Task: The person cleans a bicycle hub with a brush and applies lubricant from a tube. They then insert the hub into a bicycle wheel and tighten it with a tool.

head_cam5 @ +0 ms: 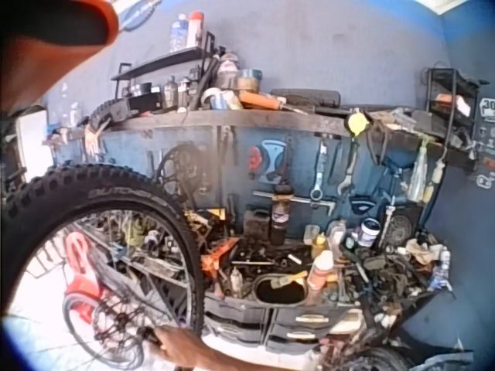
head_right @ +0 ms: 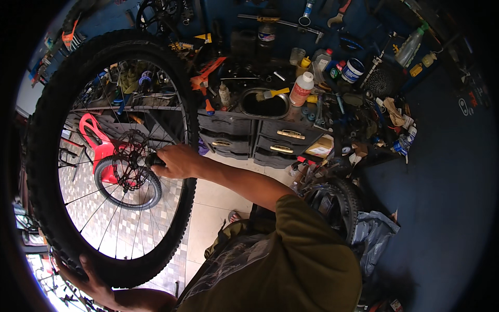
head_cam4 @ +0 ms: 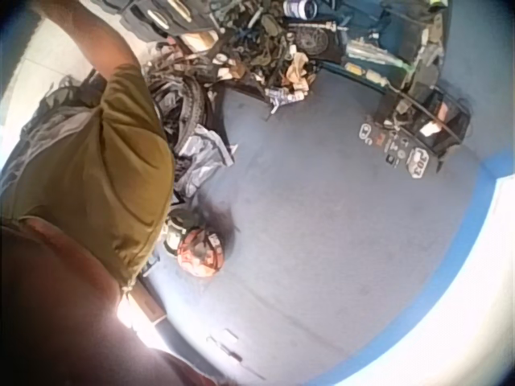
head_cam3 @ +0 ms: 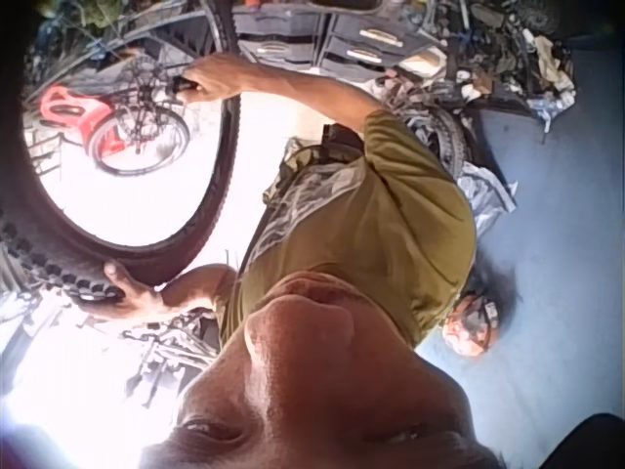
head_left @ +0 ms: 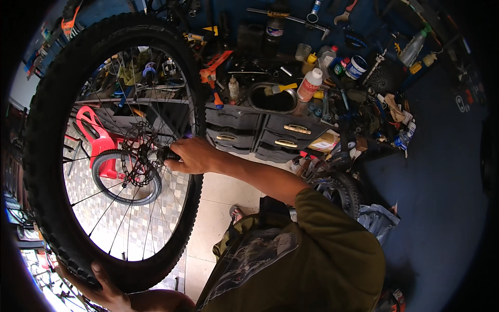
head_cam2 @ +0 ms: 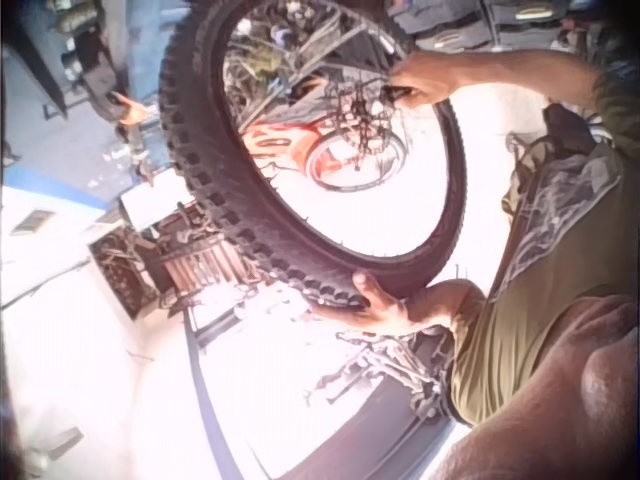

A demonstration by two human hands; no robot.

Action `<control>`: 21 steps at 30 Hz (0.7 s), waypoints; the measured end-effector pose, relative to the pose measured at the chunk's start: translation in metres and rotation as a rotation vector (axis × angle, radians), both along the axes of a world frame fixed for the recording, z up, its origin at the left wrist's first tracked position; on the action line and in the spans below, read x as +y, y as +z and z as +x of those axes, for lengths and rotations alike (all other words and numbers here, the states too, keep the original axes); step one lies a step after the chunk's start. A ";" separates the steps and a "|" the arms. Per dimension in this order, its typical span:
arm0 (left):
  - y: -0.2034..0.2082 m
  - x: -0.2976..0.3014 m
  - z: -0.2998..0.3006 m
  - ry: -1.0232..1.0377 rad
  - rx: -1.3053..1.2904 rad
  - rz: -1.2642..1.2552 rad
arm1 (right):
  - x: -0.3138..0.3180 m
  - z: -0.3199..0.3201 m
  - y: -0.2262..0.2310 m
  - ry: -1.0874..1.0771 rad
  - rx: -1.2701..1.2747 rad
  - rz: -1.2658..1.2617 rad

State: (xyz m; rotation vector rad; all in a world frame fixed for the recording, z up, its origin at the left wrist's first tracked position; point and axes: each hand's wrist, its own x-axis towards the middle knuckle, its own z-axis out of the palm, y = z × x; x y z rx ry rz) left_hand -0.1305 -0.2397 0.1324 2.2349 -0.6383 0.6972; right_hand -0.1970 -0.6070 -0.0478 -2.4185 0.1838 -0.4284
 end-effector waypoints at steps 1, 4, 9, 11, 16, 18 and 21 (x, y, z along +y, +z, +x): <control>0.002 0.000 0.001 -0.033 -0.062 0.032 | -0.001 0.000 -0.001 -0.006 -0.040 0.010; 0.035 -0.044 -0.036 -0.047 -0.265 0.090 | -0.006 -0.005 -0.003 -0.011 -0.081 0.038; 0.046 -0.077 -0.068 -0.124 -0.284 0.082 | -0.013 -0.026 -0.005 -0.030 -0.184 0.137; 0.050 -0.074 -0.063 -0.104 -0.301 0.154 | -0.013 -0.045 -0.011 -0.052 -0.160 0.248; 0.045 -0.047 -0.031 -0.073 -0.148 0.132 | -0.044 -0.103 -0.021 -0.020 -0.157 0.380; 0.032 -0.007 -0.018 -0.099 -0.139 0.160 | -0.048 -0.118 -0.019 -0.073 -0.233 0.550; 0.026 -0.029 -0.035 0.084 -0.132 0.067 | -0.042 -0.124 -0.023 0.011 -0.241 0.832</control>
